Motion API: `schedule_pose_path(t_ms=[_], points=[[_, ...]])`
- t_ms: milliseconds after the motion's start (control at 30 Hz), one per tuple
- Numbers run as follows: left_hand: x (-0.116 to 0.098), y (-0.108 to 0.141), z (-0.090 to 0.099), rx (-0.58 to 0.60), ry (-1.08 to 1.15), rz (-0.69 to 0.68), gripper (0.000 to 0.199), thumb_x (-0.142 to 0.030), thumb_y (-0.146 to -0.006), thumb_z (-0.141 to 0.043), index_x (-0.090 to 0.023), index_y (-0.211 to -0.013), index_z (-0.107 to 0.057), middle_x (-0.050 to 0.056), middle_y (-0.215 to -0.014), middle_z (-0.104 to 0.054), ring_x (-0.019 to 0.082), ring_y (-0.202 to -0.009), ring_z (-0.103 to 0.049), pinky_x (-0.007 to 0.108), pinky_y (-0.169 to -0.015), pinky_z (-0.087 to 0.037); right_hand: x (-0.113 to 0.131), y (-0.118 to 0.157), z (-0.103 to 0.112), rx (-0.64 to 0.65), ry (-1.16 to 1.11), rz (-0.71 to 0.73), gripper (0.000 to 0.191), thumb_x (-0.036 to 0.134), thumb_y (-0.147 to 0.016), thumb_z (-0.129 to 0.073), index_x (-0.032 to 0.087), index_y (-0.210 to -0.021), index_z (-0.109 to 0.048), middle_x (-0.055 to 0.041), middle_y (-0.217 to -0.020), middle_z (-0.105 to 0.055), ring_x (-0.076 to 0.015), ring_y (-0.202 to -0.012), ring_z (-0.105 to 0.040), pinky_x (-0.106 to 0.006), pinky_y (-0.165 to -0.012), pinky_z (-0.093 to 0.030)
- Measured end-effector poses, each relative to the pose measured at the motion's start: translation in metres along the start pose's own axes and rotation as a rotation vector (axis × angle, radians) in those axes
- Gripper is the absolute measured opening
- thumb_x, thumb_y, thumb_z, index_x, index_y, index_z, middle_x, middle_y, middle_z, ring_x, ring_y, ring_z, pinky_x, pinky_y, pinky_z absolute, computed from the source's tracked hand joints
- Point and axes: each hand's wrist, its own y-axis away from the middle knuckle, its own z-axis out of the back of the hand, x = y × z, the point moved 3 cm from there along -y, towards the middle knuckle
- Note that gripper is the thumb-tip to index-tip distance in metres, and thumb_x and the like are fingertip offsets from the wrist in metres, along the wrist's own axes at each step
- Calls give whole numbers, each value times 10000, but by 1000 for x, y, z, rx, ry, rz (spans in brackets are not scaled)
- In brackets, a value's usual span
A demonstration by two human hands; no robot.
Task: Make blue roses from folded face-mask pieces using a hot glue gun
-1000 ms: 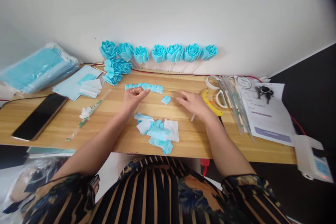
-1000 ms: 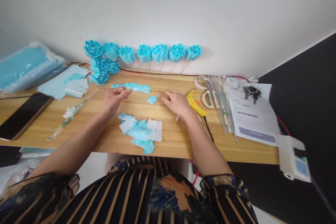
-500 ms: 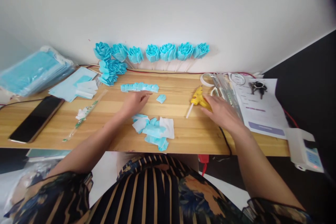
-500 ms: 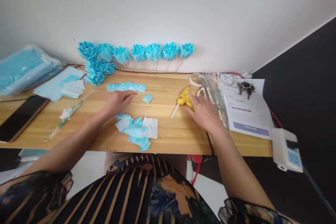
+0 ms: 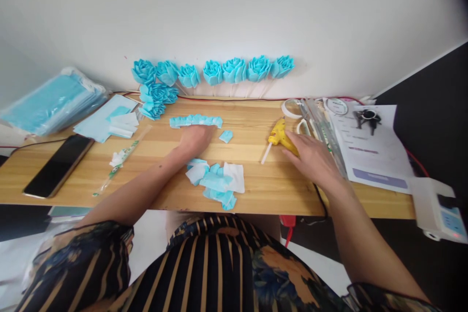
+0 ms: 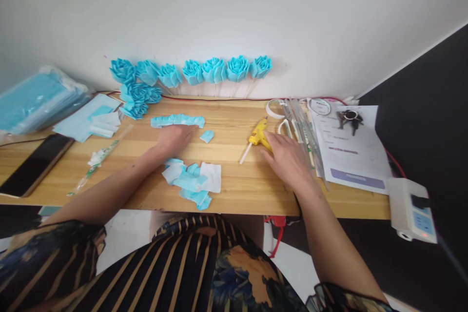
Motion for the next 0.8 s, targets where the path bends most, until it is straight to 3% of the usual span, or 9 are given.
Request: schedule_pose_path(t_ms=[233,333,600,800], points=[[2,-2,-7,24,14,-13,416,-222,-976,-366,-214,-1252,-677,118,-1091,-751,269,-963,-712,329,-754,-501,26,-13,7,-74,-126,44,306,269,-958,-500,172,-1213,-639,-136,-1125,-732,-318,-1032,-681,-473,-900,-515],[4,-2,-5,23,34,-5,427,-211,-963,-378,-236,-1270,-675,114,-1094,-754,281,-971,-713,343,-755,-515,42,-31,0,-35,-197,39,242,246,-951,-509,192,-1096,-696,-101,-1022,-754,-294,-963,-694,-445,-866,-506],[14,-1,-6,-5,141,-7,425,-233,-970,-381,-253,-1248,-703,102,-1146,-751,272,-1029,-712,365,-856,-533,79,-111,-32,130,-345,79,197,212,-933,-534,204,-1015,-713,-58,-1062,-744,-219,-948,-675,-311,-774,-441],[17,1,-11,-31,225,-37,437,-205,-964,-386,-264,-1277,-685,73,-1212,-732,240,-1075,-703,348,-931,-517,86,-131,-46,232,-406,78,120,208,-889,-608,215,-947,-713,-33,-950,-737,-171,-815,-647,-266,-661,-381]])
